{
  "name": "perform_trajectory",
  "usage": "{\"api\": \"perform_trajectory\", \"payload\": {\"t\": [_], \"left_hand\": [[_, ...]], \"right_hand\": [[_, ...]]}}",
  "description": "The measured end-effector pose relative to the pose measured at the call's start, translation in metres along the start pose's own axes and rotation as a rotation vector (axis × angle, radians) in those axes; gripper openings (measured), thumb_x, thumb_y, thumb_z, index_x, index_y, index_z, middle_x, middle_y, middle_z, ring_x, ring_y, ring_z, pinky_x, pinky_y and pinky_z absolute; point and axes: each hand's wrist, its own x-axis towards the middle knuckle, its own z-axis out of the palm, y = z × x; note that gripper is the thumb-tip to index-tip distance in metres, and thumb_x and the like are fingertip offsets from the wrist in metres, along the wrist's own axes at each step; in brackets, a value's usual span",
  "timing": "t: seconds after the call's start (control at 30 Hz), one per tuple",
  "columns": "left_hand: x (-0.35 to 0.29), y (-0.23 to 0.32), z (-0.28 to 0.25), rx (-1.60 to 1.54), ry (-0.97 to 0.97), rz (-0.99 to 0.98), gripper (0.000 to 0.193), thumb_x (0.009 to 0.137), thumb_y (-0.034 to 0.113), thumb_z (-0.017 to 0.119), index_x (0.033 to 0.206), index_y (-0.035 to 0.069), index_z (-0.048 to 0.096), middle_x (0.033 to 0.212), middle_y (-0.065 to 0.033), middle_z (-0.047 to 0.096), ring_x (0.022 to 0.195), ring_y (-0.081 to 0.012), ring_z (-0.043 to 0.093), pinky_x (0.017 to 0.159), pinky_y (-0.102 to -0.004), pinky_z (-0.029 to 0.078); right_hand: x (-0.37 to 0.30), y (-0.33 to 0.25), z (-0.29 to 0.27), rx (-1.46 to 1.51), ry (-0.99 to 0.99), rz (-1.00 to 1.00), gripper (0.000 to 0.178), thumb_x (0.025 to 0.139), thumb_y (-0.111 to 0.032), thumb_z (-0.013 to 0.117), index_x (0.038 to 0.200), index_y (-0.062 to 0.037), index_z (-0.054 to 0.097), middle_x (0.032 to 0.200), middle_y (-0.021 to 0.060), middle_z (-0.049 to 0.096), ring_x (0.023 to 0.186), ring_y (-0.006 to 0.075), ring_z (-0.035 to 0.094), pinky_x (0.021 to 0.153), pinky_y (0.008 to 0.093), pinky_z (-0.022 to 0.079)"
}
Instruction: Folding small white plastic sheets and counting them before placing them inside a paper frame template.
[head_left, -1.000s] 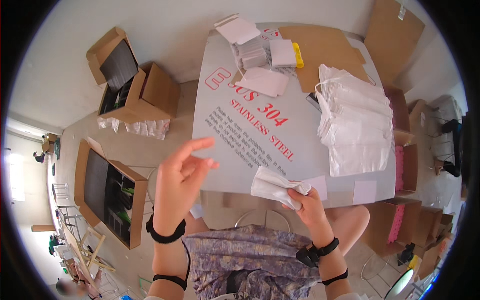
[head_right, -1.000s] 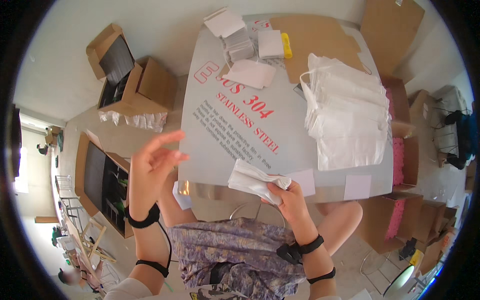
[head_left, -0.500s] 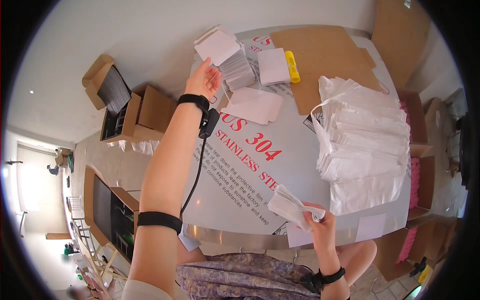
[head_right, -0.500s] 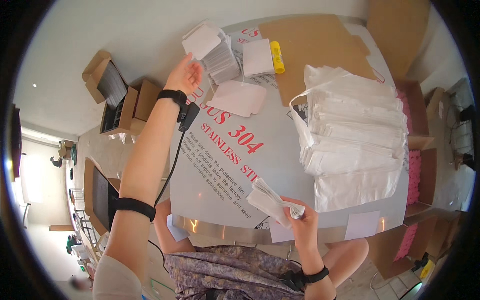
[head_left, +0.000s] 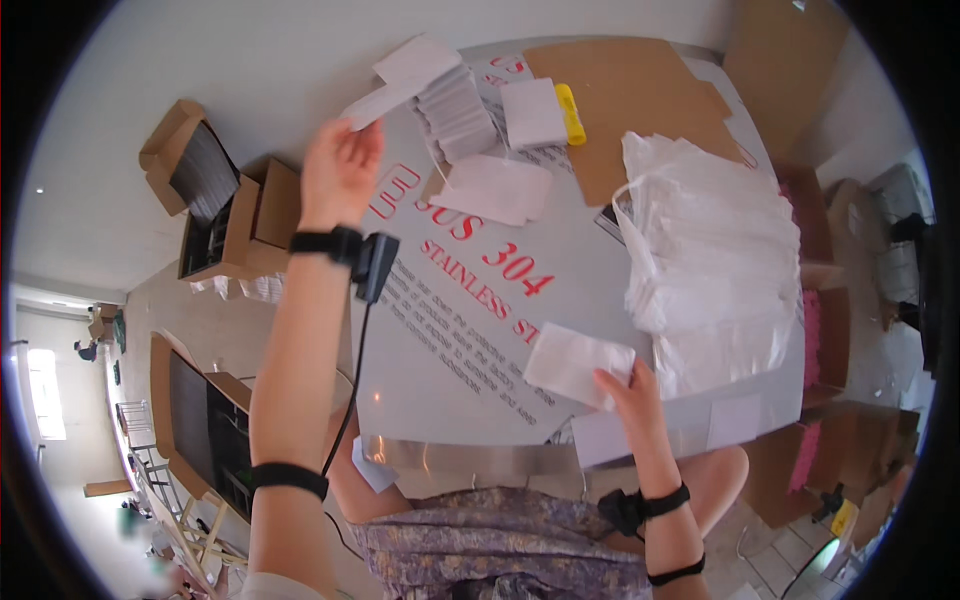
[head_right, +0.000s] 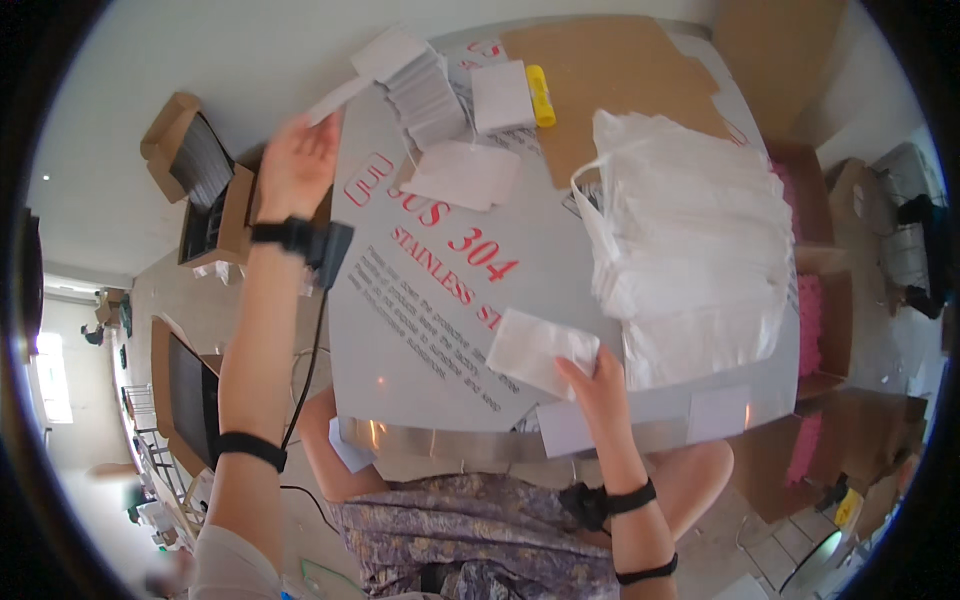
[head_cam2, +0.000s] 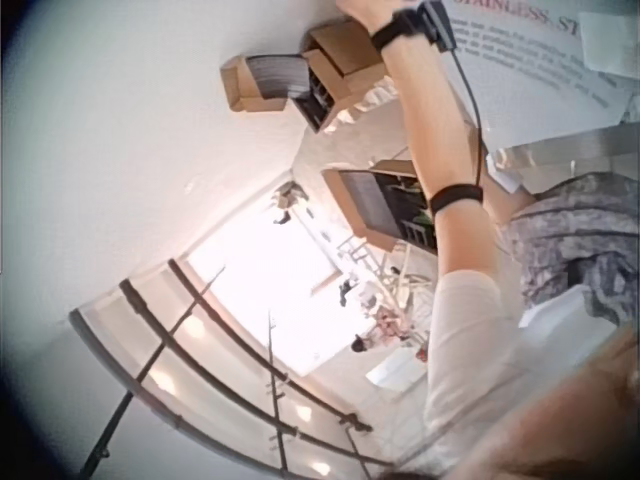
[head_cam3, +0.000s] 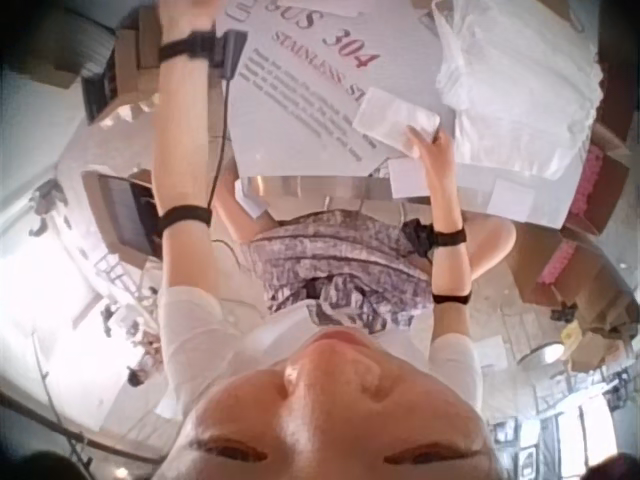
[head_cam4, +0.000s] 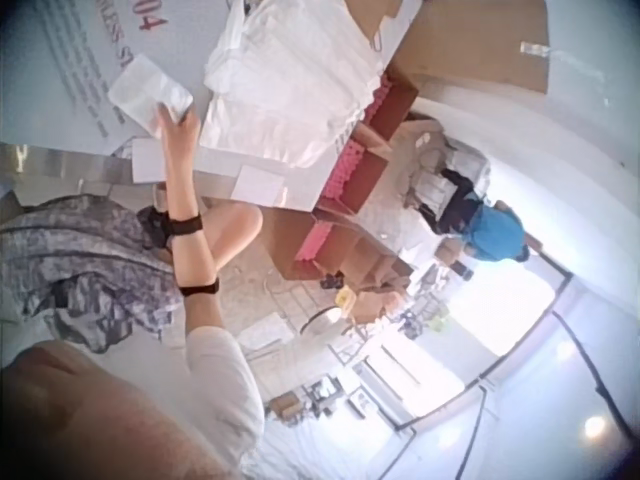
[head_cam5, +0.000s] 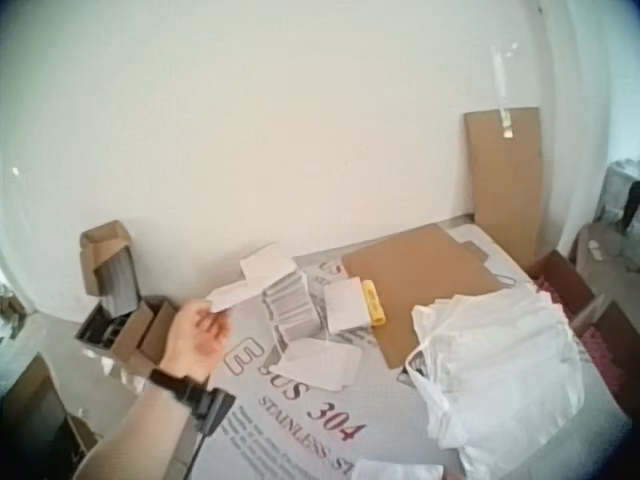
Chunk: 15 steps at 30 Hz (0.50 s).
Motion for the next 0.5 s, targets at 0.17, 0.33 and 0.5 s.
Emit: {"api": "perform_trajectory", "payload": {"t": [0.17, 0.33, 0.5], "left_hand": [[-0.149, 0.039, -0.027, -0.046, 0.032, -0.066, 0.012, 0.09, 0.009, 0.056, 0.098, 0.0, 0.055, 0.105, -0.0095, 0.06, 0.095, -0.019, 0.058, 0.086, -0.0321, 0.05], [-0.298, 0.063, -0.036, 0.121, 0.092, -0.04, 0.007, 0.088, 0.008, 0.051, 0.094, 0.004, 0.051, 0.107, -0.0088, 0.06, 0.096, -0.0186, 0.06, 0.076, -0.0315, 0.052], [-0.395, 0.067, -0.07, 0.192, 0.055, 0.023, 0.01, 0.082, 0.0, 0.058, 0.083, 0.004, 0.049, 0.087, -0.0042, 0.058, 0.08, -0.0162, 0.059, 0.076, -0.029, 0.049]], "right_hand": [[-0.007, -0.017, 0.001, -0.085, 0.072, 0.01, 0.041, 0.081, -0.015, 0.072, 0.113, 0.0048, 0.055, 0.095, 0.0096, 0.066, 0.083, 0.0118, 0.061, 0.07, 0.0259, 0.048], [-0.016, -0.015, -0.003, -0.127, 0.1, 0.109, 0.059, 0.079, -0.024, 0.076, 0.123, 0.0023, 0.046, 0.101, 0.013, 0.063, 0.079, 0.0127, 0.06, 0.062, 0.0267, 0.048], [-0.07, 0.004, -0.013, -0.412, 0.358, -0.275, 0.062, 0.081, -0.025, 0.073, 0.127, 0.0021, 0.043, 0.117, 0.0164, 0.054, 0.095, 0.0207, 0.057, 0.081, 0.035, 0.048]]}}
